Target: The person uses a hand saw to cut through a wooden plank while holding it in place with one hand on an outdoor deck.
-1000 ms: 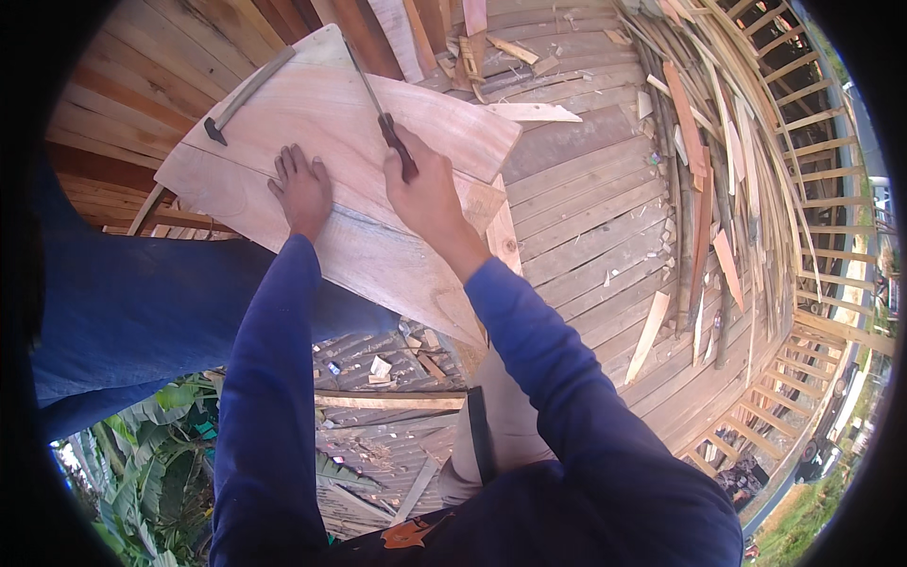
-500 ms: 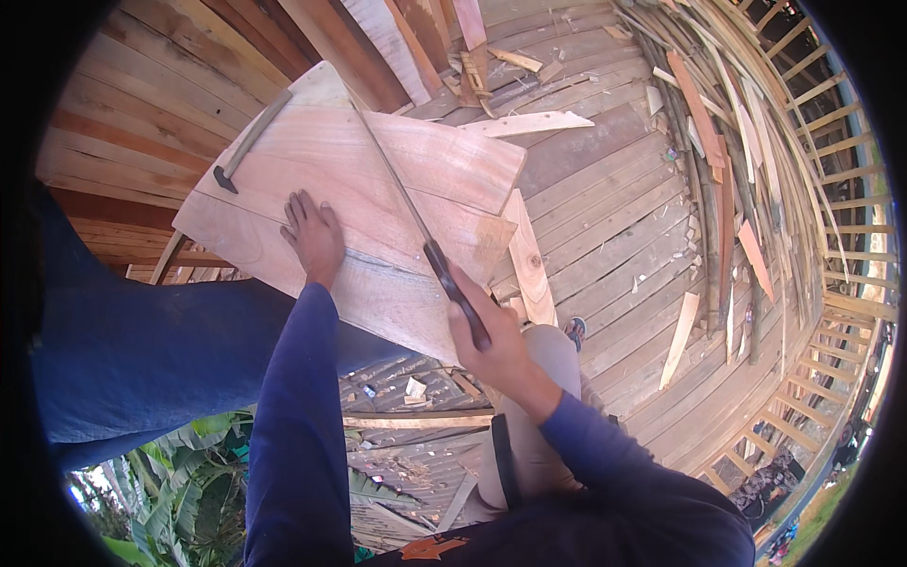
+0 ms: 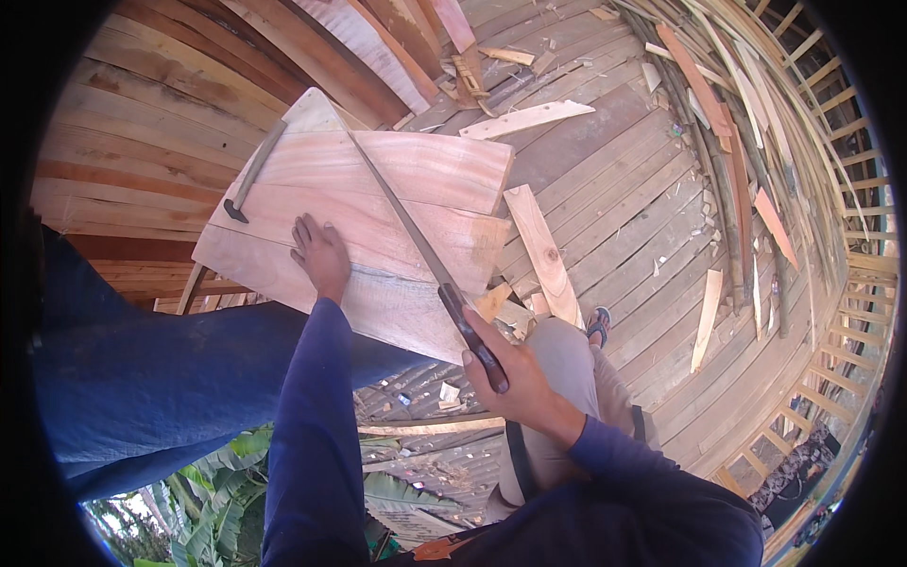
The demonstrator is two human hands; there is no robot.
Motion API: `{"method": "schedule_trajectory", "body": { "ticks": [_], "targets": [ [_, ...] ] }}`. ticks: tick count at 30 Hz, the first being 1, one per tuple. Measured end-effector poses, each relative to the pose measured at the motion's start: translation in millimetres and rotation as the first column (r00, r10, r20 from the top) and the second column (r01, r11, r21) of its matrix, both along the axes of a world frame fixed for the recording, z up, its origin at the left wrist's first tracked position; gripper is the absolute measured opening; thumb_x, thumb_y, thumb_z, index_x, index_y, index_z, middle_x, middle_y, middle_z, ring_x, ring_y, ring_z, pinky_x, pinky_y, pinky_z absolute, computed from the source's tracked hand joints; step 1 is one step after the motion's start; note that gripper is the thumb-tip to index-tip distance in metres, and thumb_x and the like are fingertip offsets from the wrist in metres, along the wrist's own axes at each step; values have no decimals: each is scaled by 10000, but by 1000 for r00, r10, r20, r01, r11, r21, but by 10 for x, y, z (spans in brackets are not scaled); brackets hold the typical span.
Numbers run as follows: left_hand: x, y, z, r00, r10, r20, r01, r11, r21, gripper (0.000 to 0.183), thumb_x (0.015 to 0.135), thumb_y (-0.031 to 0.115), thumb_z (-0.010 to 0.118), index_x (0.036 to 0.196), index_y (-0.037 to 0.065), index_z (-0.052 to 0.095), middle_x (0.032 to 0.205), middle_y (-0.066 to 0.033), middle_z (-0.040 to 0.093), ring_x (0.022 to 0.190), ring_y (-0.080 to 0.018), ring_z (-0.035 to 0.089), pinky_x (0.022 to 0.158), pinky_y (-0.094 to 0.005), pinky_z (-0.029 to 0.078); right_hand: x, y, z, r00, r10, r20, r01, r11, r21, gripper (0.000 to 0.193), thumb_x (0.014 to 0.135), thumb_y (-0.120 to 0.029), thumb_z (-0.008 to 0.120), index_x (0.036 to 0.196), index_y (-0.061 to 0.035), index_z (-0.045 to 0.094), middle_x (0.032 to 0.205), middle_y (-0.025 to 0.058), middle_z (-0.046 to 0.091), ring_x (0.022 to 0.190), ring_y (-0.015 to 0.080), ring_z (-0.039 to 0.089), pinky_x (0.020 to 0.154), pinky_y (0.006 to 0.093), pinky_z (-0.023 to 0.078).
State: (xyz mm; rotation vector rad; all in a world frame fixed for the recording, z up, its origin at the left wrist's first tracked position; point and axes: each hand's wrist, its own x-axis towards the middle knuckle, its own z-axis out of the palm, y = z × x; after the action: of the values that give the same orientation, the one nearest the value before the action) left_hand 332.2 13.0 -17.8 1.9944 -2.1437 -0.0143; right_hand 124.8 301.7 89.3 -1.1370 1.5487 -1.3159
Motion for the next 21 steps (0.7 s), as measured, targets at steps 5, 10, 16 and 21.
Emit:
{"method": "schedule_trajectory", "body": {
  "ticks": [5,10,16,21],
  "targets": [
    [-126,26,-34,999,-21,-26,22,1000,23,614,1034,380,340,1515,-1,302,1597,-186,266,1494,-348,196,1177,-595,144,-46,-1538,-136,984,-168,-60,159,979,-130,381,866,-119,601,1209,45,610,702,241,630,643,387,659,609,423,516],
    [-89,3,-39,1000,-22,-11,22,1000,18,619,1031,380,343,1519,2,297,1599,-189,260,1495,-346,193,1176,-597,143,-47,-2239,-151,960,-168,-223,124,972,-200,350,851,-104,613,1174,22,652,763,269,641,676,406,643,642,429,509],
    [19,16,-9,1000,1,-14,-1,1000,0,615,1030,374,343,1518,1,299,1598,-192,259,1492,-352,199,1175,-604,146,-9,-195,-100,952,-98,-290,46,983,-179,432,846,-53,672,1275,-46,623,721,141,616,562,279,623,526,365,498],
    [-30,34,-33,1000,-14,-13,14,1000,-4,620,1028,369,344,1524,1,285,1598,-194,260,1490,-357,206,1178,-604,136,60,-1149,-309,935,-272,-226,181,916,-358,298,859,-55,661,1153,-14,690,746,185,655,594,302,650,557,360,503]
  ]
}}
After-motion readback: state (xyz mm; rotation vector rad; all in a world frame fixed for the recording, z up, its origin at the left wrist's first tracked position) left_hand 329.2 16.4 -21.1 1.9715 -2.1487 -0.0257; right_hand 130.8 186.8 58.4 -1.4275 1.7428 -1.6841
